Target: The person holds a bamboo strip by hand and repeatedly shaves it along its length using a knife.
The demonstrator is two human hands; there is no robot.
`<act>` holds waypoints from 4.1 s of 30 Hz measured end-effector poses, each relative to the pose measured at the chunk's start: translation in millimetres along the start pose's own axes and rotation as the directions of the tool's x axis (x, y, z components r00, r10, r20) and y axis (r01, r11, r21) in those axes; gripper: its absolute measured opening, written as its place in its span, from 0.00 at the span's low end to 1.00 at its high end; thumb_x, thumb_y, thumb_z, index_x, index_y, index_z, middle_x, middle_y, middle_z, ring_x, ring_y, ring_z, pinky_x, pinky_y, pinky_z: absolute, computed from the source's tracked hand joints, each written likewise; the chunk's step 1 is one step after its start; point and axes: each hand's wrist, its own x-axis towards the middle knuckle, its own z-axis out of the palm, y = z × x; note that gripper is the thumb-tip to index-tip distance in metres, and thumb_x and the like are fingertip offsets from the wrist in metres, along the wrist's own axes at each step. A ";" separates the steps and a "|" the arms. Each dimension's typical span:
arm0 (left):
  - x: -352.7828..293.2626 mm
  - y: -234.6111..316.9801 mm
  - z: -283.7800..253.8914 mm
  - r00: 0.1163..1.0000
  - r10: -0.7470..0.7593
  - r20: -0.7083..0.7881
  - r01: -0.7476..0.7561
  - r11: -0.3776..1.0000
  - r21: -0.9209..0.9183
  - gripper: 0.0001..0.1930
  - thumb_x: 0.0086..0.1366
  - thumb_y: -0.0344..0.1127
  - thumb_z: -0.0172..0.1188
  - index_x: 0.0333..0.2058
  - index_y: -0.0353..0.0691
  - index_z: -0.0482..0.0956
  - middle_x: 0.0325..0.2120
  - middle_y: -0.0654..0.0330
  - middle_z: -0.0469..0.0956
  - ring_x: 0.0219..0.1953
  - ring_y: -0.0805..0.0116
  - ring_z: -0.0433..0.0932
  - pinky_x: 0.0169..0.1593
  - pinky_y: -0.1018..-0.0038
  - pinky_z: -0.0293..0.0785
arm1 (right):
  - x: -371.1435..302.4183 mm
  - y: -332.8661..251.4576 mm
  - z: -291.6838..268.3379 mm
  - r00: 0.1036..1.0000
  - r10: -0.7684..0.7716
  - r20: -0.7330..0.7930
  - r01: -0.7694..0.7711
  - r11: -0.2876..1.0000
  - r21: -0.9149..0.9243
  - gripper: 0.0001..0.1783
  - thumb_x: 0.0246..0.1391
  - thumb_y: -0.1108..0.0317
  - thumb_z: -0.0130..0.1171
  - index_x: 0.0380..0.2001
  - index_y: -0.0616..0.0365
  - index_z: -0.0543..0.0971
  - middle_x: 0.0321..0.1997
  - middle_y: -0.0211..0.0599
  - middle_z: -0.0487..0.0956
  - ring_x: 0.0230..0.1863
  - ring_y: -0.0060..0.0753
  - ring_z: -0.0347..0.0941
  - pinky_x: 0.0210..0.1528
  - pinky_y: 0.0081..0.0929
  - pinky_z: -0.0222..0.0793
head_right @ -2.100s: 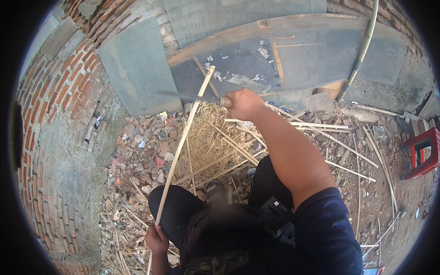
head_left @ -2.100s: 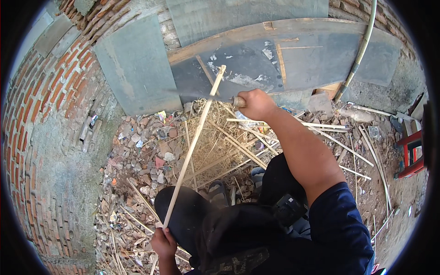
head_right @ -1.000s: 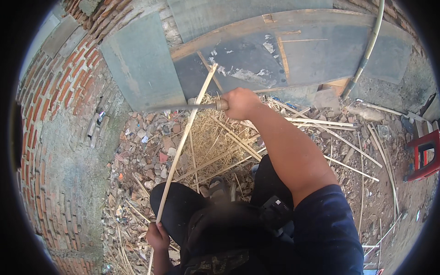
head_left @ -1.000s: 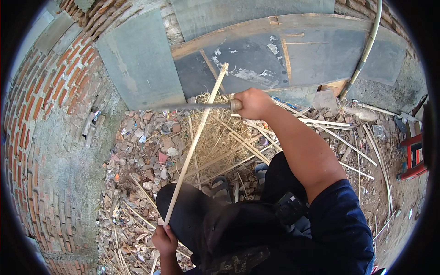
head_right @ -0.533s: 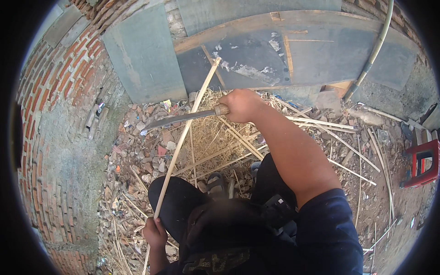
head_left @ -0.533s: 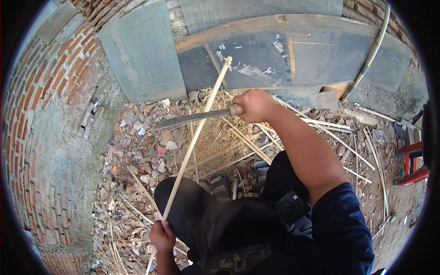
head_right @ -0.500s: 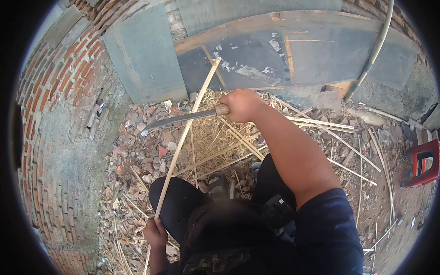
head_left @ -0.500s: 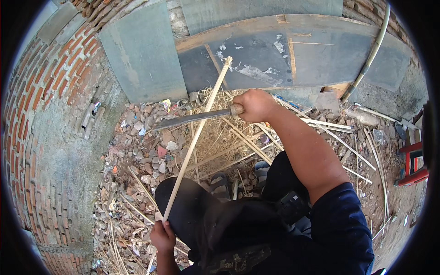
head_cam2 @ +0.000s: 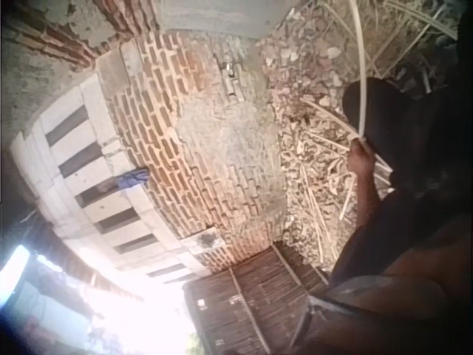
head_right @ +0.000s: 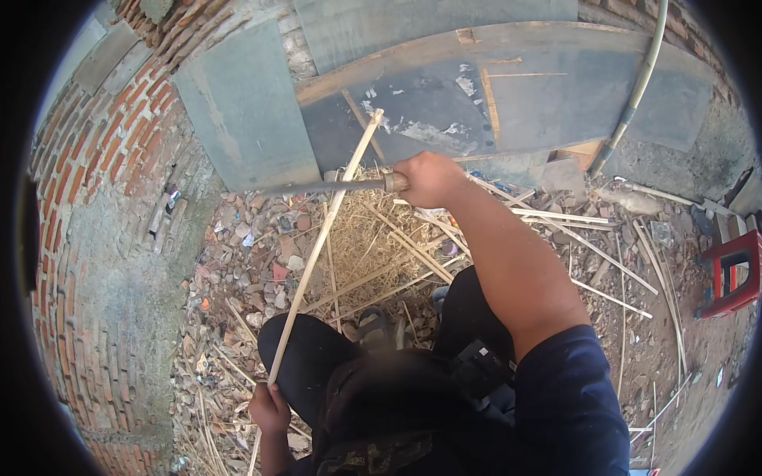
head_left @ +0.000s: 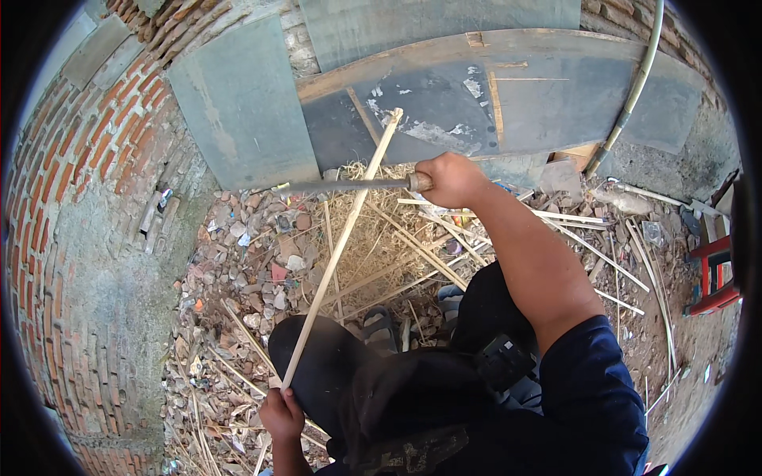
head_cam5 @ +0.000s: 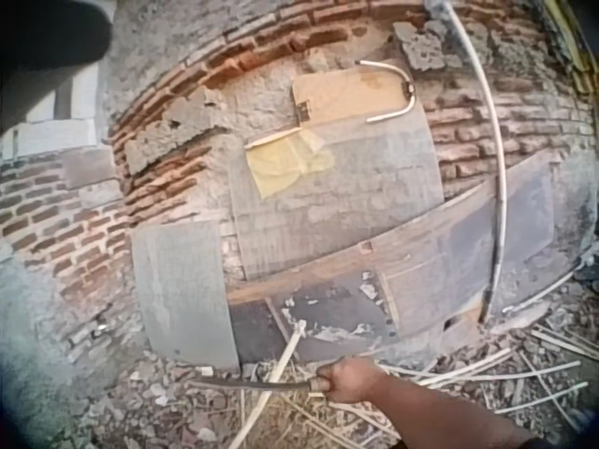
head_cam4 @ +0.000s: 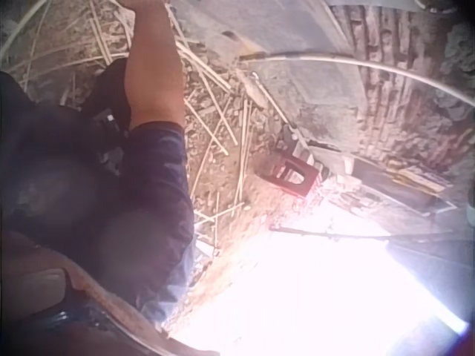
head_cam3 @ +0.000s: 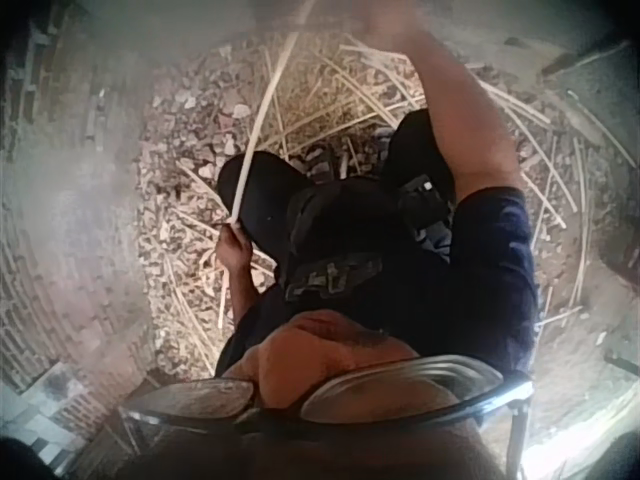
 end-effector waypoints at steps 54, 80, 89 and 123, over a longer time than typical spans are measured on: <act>-41.2 -10.8 -20.1 0.963 -0.037 0.266 0.104 0.965 -0.243 0.19 0.75 0.44 0.46 0.29 0.35 0.70 0.15 0.44 0.70 0.20 0.35 0.73 0.24 0.52 0.65 | 7.2 24.0 8.9 0.897 0.417 -0.146 -0.353 0.876 0.330 0.20 0.51 0.55 0.64 0.43 0.56 0.83 0.43 0.52 0.84 0.48 0.53 0.80 0.53 0.45 0.75; -2.8 32.4 -18.1 0.973 -0.069 0.222 0.098 0.988 -0.122 0.19 0.76 0.43 0.44 0.29 0.35 0.70 0.16 0.44 0.72 0.22 0.37 0.75 0.25 0.51 0.66 | -1.0 -53.5 35.8 0.960 -0.163 0.229 0.168 0.986 -0.003 0.12 0.45 0.65 0.61 0.36 0.52 0.82 0.35 0.43 0.84 0.41 0.50 0.82 0.46 0.47 0.79; 1.0 33.0 -21.3 0.963 -0.052 0.264 0.084 0.990 -0.113 0.15 0.75 0.41 0.47 0.32 0.36 0.70 0.17 0.42 0.74 0.22 0.34 0.75 0.26 0.47 0.67 | 4.7 -37.4 47.2 0.976 -0.041 0.213 0.037 0.999 0.023 0.12 0.44 0.66 0.60 0.35 0.52 0.82 0.36 0.44 0.84 0.42 0.50 0.82 0.45 0.48 0.78; 1.0 31.4 -22.4 0.949 -0.084 0.303 0.135 0.980 -0.149 0.18 0.76 0.44 0.45 0.33 0.34 0.73 0.18 0.41 0.75 0.25 0.34 0.77 0.27 0.49 0.69 | 0.6 -57.6 31.3 0.977 -0.024 0.212 0.028 0.999 -0.017 0.12 0.50 0.64 0.60 0.39 0.52 0.82 0.39 0.43 0.84 0.45 0.48 0.82 0.48 0.46 0.79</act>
